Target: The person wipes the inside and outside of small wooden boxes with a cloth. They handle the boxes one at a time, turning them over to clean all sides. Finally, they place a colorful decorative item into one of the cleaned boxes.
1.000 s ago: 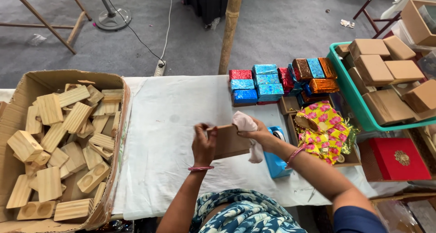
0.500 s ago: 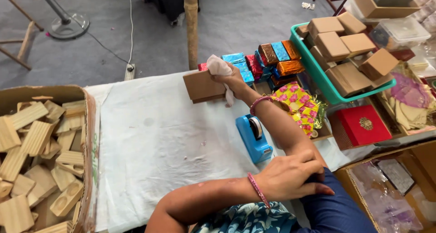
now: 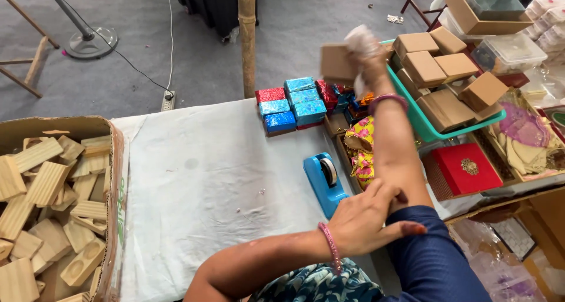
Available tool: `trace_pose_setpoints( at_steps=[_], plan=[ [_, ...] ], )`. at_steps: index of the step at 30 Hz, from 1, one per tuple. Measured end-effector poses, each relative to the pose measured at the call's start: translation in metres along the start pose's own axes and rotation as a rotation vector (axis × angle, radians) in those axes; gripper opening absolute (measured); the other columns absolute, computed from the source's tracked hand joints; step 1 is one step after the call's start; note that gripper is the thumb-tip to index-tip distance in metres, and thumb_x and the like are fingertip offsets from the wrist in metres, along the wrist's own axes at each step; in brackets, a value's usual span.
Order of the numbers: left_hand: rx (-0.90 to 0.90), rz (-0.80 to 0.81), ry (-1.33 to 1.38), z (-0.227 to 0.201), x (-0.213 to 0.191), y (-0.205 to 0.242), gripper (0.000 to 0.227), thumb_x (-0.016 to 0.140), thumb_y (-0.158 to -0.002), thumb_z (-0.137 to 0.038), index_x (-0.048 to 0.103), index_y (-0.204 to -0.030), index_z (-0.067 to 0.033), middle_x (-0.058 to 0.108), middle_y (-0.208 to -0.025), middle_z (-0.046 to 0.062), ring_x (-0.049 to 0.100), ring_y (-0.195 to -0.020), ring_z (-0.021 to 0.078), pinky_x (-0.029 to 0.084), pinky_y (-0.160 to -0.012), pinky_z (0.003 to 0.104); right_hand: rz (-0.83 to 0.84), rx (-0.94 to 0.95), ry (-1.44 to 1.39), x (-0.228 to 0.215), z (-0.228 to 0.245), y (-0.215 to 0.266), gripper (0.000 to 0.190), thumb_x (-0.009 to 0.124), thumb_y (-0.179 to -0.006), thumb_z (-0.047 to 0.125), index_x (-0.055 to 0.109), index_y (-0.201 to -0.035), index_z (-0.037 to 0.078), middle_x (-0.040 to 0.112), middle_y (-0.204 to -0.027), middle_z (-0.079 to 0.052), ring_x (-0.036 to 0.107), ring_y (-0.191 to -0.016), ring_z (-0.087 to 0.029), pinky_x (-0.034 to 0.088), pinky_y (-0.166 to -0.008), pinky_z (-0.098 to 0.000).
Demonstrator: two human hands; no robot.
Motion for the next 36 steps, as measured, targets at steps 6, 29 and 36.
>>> trace_pose_setpoints(
  at_steps=[6,29,36],
  plan=[
    [0.176,0.172,0.253,0.017,0.019,0.038,0.032,0.061,-0.108,-0.042,0.065,-0.11,-0.0109,0.057,-0.111,0.009,0.064,-0.101,0.0276,0.054,-0.089,0.036,-0.371,-0.071,-0.479,-0.105,0.012,-0.042,0.051,0.077,-0.077,-0.01,0.068,-0.124,0.004,0.07,-0.112,-0.011,0.072,-0.098,-0.024,0.062,-0.093,-0.0355],
    [-0.015,0.717,1.448,0.061,0.067,0.015,0.06,0.072,-0.091,-0.014,0.046,-0.145,-0.0139,0.06,-0.112,0.001,0.061,-0.09,0.0118,0.05,-0.078,0.028,0.387,0.073,-0.073,0.028,0.012,0.09,0.059,0.084,-0.074,0.019,0.06,-0.127,0.009,0.068,-0.114,-0.009,0.066,-0.11,-0.022,0.052,-0.093,-0.0379],
    [-0.288,0.268,1.221,0.067,0.039,0.004,0.069,0.068,-0.09,-0.032,0.038,-0.152,-0.03,0.068,-0.12,0.006,0.068,-0.09,0.0172,0.055,-0.074,0.03,0.843,0.08,-0.012,0.156,0.009,0.262,0.06,0.091,-0.077,0.009,0.064,-0.131,0.006,0.071,-0.12,-0.008,0.065,-0.113,-0.017,0.056,-0.101,-0.0349]
  ],
)
Point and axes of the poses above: each hand's wrist, its own y-axis away from the middle knuckle, its own x-axis out of the palm, z = x × y, the point moved 1 cm from there along -y, towards the middle knuckle
